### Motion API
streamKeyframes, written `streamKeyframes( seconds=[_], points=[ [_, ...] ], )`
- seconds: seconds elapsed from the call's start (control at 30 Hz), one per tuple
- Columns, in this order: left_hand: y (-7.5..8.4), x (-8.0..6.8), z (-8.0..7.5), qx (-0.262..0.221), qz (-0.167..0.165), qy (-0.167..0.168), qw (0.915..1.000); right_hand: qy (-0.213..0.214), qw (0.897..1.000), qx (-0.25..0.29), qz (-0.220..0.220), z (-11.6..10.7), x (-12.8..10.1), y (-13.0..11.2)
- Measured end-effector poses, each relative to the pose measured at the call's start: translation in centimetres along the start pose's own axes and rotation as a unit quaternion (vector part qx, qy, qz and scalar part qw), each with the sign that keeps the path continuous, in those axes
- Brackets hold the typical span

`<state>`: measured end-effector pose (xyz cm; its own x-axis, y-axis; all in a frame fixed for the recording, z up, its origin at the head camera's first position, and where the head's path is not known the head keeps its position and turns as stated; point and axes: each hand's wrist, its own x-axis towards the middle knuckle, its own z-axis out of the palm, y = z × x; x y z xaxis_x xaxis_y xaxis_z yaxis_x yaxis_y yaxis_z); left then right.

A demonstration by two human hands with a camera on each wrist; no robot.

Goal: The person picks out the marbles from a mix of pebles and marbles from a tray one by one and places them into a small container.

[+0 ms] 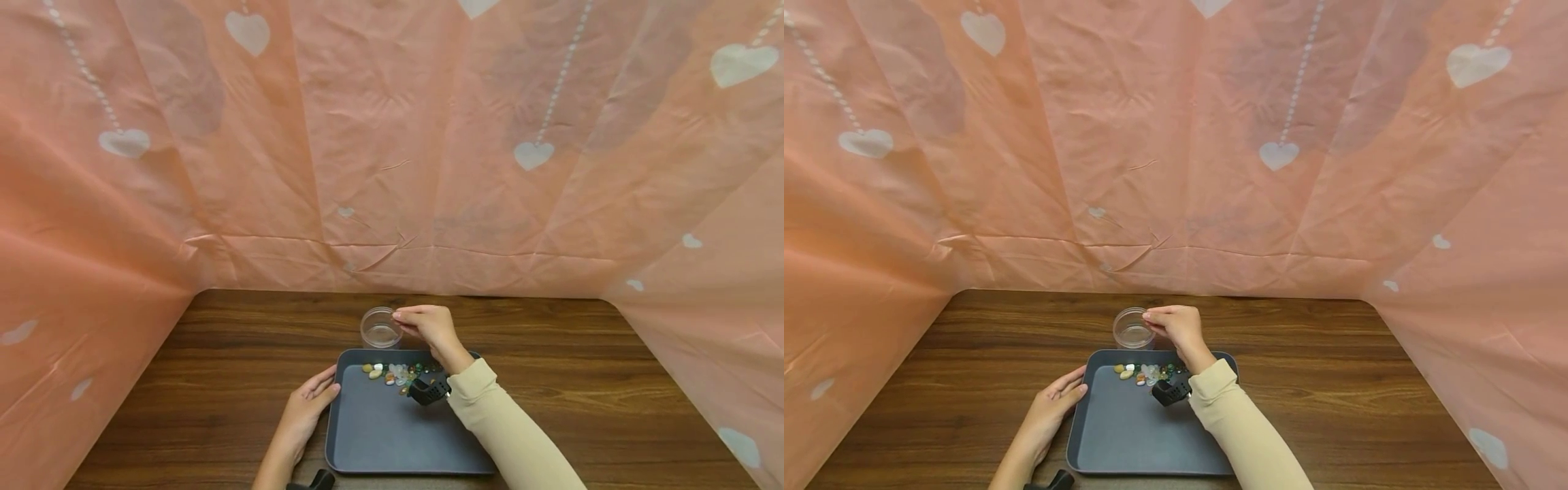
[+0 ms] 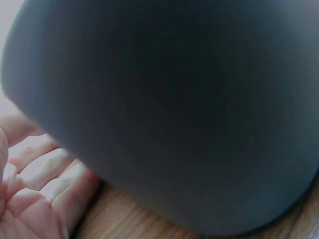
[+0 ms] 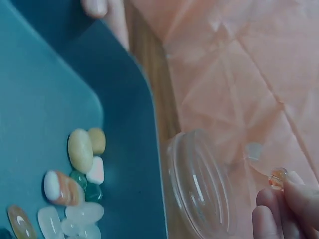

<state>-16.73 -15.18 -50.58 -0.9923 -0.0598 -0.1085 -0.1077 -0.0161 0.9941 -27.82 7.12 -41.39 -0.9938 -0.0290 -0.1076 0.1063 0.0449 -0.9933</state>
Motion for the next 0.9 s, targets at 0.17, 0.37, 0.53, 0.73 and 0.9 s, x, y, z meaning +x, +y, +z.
streamKeyframes(
  seconds=[0.17,0.37,0.53,0.73,0.9],
  points=[
    [0.0,-0.1,-0.1,0.005,0.0,0.001,1.0,0.013,0.986,-0.156,-0.06,1.1,0.4,-0.3],
    [0.0,-0.2,-0.2,0.006,-0.003,0.004,1.0,0.029,0.937,-0.313,-0.151,2.3,0.5,-0.4],
    [0.1,-0.3,-0.2,0.006,-0.002,0.003,1.0,0.024,0.917,-0.348,-0.195,3.0,0.5,-0.2],
    [0.3,-0.4,-0.1,0.004,0.007,0.001,1.0,0.014,0.912,-0.36,-0.195,3.5,0.6,-0.1],
    [0.2,-0.4,-0.1,0.003,0.005,0.004,1.0,0.019,0.91,-0.364,-0.197,3.7,0.5,0.1]
  ],
)
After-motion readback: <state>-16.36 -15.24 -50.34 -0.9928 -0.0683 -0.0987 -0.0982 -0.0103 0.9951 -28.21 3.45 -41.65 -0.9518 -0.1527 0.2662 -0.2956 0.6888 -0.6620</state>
